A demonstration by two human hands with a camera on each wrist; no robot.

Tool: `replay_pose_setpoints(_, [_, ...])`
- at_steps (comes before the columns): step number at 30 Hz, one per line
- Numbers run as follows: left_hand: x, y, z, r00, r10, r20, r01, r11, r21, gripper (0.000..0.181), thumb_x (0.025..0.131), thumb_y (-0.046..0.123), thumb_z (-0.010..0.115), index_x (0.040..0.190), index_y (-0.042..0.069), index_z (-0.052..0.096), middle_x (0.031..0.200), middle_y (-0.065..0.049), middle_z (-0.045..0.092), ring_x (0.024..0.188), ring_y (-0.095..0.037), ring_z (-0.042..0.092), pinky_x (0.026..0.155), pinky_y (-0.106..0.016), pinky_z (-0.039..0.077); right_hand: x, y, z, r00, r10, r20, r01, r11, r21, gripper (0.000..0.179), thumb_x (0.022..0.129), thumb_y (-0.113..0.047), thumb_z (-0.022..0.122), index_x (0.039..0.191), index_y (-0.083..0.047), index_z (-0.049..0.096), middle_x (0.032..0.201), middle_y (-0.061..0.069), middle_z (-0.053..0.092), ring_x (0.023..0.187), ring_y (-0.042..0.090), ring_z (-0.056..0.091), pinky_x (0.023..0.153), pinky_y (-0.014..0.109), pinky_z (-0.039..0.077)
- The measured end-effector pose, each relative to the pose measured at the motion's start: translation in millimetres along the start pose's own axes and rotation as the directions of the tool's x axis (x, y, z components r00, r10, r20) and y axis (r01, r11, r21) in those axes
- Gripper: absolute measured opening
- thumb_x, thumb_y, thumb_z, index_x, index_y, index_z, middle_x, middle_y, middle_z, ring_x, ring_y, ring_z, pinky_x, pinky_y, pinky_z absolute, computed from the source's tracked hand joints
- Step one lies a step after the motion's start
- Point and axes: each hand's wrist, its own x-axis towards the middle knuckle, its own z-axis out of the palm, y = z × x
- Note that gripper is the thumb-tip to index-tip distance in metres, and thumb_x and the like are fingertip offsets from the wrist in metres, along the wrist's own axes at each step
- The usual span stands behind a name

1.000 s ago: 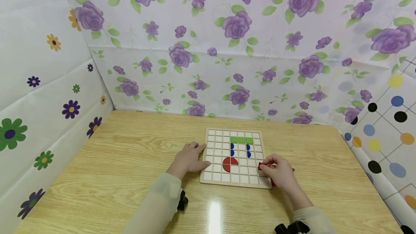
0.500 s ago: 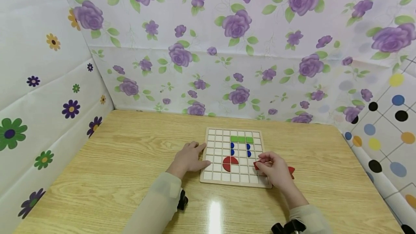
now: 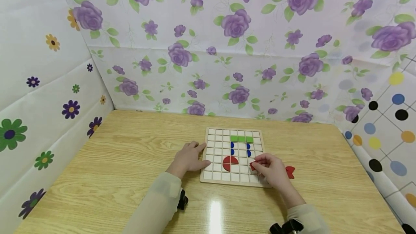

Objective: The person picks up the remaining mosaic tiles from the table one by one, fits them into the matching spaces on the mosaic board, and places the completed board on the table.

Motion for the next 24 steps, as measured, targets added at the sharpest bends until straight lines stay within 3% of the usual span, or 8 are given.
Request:
replay_pose_setpoints(9, [0.0,-0.4,0.1,1.000,-0.002,0.000,0.002,1.000,0.000,0.073,0.086,0.057,0.058,0.148,0.027,0.033,0.148,-0.011,0.037,0.133,-0.034,0.037,0.092,-0.053,0.047,-0.8,-1,5,1.000,-0.016,-0.003,0.016,0.999,-0.039,0.020,0.084,-0.012,0.071,0.101,-0.003,0.070,0.083,0.006,0.067,0.065,0.010,0.057,0.048,0.024,0.046])
replay_pose_setpoints(19, [-0.2,0.3,-0.8,1.000,-0.003,0.006,0.003,1.000,0.000,0.073,0.086,0.057,0.058,0.149,0.027,0.033,0.148,-0.011,0.036,0.133,-0.034,0.036,0.092,-0.053,0.047,-0.3,-7,10,0.999,-0.031,0.024,0.032,0.999,-0.021,0.020,0.086,-0.010,0.068,0.104,-0.001,0.070,0.087,0.009,0.071,0.072,0.010,0.065,0.056,0.022,0.049])
replay_pose_setpoints(24, [-0.3,-0.4,-0.6,1.000,0.000,0.007,0.000,1.000,0.000,0.073,0.086,0.056,0.058,0.148,0.027,0.033,0.148,-0.012,0.037,0.133,-0.034,0.037,0.091,-0.052,0.047,0.8,-10,13,0.998,-0.049,0.027,0.051,0.998,-0.046,0.019,0.086,-0.010,0.068,0.103,-0.001,0.071,0.084,0.008,0.071,0.067,0.010,0.063,0.050,0.021,0.045])
